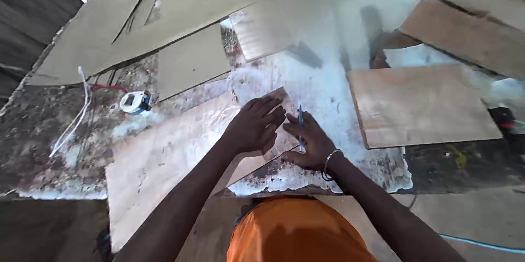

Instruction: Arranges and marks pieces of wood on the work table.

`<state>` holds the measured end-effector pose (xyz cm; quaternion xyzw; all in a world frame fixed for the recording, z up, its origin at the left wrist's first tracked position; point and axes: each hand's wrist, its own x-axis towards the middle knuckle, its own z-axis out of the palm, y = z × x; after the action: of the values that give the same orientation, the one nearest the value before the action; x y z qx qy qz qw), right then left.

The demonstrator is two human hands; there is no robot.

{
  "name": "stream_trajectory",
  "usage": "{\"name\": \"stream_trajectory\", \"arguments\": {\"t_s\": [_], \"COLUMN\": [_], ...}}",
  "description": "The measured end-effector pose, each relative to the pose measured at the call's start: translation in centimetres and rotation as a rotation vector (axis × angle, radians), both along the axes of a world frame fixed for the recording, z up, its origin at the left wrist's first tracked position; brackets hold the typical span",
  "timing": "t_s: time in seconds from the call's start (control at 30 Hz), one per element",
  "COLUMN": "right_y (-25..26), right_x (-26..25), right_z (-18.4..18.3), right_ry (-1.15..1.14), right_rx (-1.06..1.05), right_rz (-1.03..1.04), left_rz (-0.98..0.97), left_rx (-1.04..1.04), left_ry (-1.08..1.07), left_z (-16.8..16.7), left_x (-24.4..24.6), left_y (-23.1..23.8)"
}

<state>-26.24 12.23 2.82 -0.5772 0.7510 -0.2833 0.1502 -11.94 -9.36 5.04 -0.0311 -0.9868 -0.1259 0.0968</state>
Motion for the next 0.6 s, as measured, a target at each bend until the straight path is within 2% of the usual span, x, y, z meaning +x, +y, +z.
{"name": "stream_trajectory", "arguments": {"t_s": [0.1,0.17,0.23,0.3,0.37,0.43,0.53,0.6], "right_y": [0.0,0.0,0.3,0.7,0.7,-0.1,-4.3,-7.4], "right_x": [-0.2,-0.4,-0.8,-1.2,-2.8,-5.3,-8.3,-9.2], "right_z": [0.2,0.0,-0.3,-0.8,-0.4,1.1,3.8,4.3], "right_ry": [-0.01,-0.062,-0.205,-0.342,-0.33,-0.226,-0.027,0.131], "right_rx": [-0.036,-0.069,-0.138,-0.318,-0.374,-0.21,0.159,0.145], "right_rz": [0.019,0.034,0.02,-0.117,-0.308,-0.33,-0.166,-0.099], "left_rz": [-0.111,-0.098,-0.062,-0.024,0.021,0.053,0.069,0.072], "left_rx": [0.035,0.032,0.04,0.029,0.03,0.043,0.033,0.013], "left_ry": [-0.008,-0.028,-0.033,-0.055,-0.075,-0.051,-0.047,-0.035], "left_z": [-0.9,-1.5,-1.7,-1.7,-1.6,-1.8,-1.5,-1.4], "left_x": [-2.8,-3.5,-3.8,-3.9,-4.0,-3.9,-3.7,-3.4], "left_y": [-0.3,-0.2,0.0,0.7,1.1,1.3,1.4,1.6]}}
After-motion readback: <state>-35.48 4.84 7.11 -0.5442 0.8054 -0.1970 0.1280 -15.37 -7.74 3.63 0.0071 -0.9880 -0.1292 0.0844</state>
